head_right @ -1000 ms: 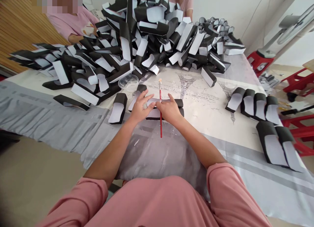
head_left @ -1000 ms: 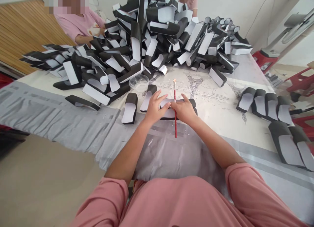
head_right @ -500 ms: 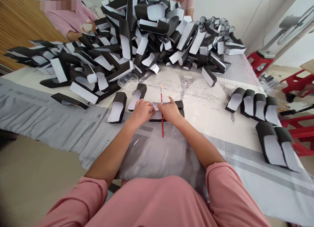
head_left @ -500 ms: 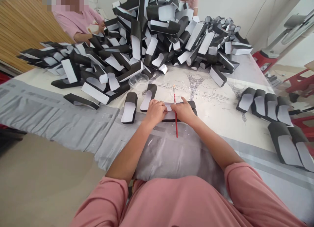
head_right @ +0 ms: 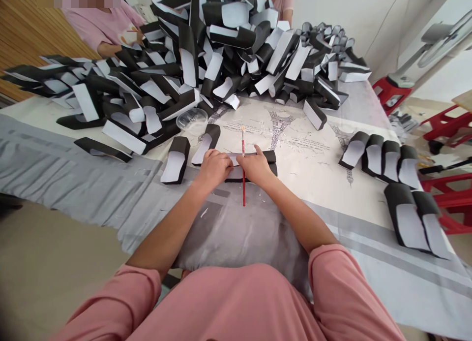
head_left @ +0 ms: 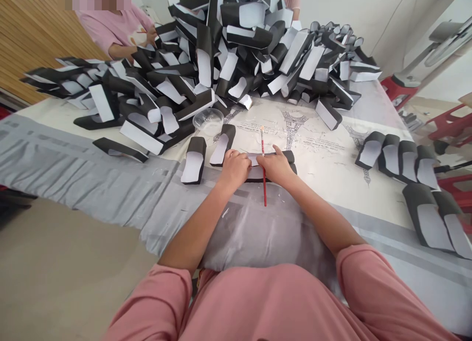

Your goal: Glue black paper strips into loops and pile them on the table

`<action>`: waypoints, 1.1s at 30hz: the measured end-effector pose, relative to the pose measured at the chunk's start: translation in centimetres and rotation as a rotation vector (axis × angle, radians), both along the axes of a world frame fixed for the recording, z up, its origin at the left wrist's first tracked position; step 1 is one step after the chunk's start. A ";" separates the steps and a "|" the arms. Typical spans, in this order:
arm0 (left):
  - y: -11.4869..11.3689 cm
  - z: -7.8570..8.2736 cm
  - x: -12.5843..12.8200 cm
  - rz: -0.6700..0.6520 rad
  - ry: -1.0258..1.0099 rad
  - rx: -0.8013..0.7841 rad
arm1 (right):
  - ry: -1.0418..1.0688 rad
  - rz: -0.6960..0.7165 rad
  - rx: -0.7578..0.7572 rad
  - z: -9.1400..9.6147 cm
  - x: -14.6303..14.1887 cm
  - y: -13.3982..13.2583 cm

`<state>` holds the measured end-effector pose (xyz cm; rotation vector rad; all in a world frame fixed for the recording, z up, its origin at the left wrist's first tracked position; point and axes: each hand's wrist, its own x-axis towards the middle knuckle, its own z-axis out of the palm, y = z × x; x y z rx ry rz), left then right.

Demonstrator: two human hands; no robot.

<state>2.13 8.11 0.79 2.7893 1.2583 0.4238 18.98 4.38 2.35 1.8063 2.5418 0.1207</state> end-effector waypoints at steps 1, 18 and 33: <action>-0.1 0.0 0.1 -0.010 -0.003 0.006 | 0.002 -0.002 0.002 0.0 0.0 0.0; -0.5 0.4 1.1 -0.038 0.073 -0.087 | 0.005 0.012 -0.036 0.2 0.0 -0.1; -0.5 -0.2 1.5 -0.036 0.035 -0.140 | 0.060 0.053 -0.057 0.5 0.1 -0.3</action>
